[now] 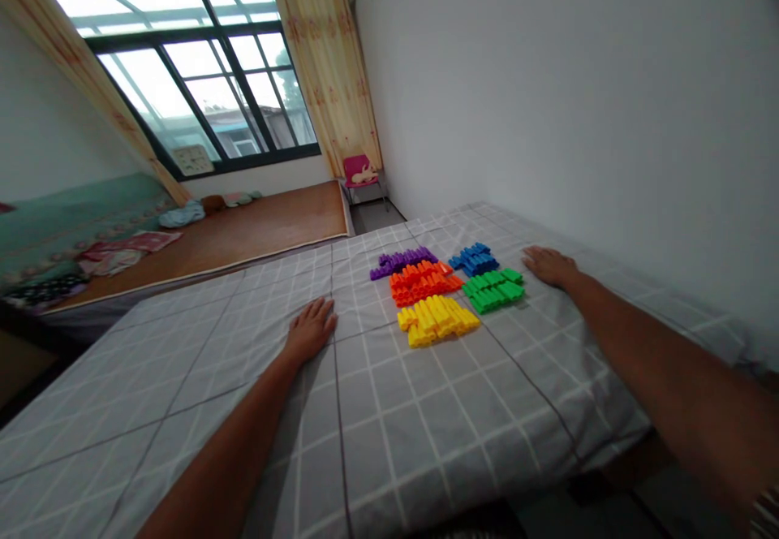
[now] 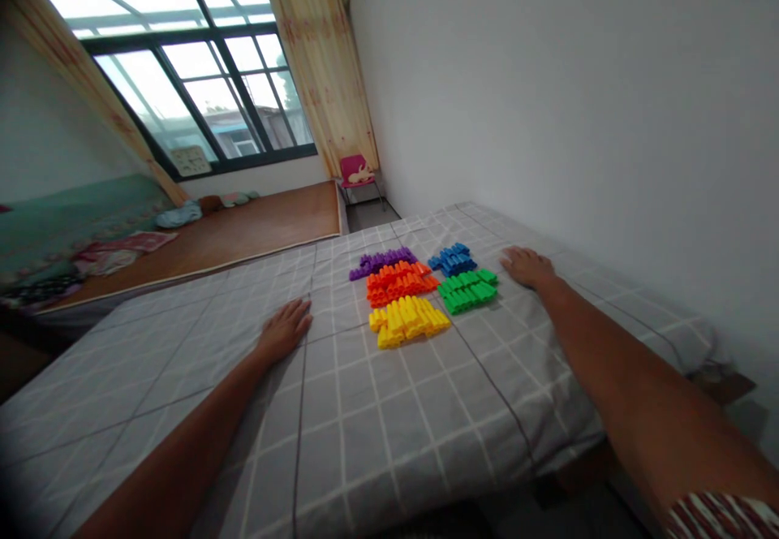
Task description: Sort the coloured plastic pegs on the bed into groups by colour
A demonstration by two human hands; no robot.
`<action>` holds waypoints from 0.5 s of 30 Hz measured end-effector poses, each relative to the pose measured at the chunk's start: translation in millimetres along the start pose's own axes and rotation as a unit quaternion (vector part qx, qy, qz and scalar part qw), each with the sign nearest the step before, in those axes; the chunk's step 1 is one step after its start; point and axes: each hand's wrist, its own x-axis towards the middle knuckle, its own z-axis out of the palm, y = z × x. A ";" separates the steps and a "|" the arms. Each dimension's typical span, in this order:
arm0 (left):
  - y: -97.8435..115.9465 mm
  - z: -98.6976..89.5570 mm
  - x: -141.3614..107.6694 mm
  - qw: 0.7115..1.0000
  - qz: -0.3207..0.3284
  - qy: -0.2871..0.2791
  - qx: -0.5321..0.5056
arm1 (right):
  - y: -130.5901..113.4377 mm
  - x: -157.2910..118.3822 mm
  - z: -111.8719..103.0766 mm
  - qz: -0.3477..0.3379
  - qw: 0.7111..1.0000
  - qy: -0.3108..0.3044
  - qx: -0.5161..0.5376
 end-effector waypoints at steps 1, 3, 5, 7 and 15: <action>0.4 -0.7 1.7 1.000 -0.005 -0.002 0.002 | -0.4 1.5 -3.0 -0.002 1.000 -0.008 0.000; 3.8 -5.3 6.7 1.000 -0.017 -0.019 0.002 | -6.6 5.0 -12.3 -0.001 1.000 -0.028 0.004; 15.2 -14.3 12.4 0.999 -0.021 -0.022 -0.007 | -20.8 9.5 -23.5 -0.010 0.999 -0.038 0.029; 39.6 -26.6 18.1 0.999 0.008 0.011 -0.032 | -41.0 14.6 -33.7 -0.033 0.995 -0.025 0.093; 203.9 -61.6 24.7 0.908 0.396 0.036 -0.135 | -92.5 20.6 -40.2 0.068 0.899 -0.064 0.428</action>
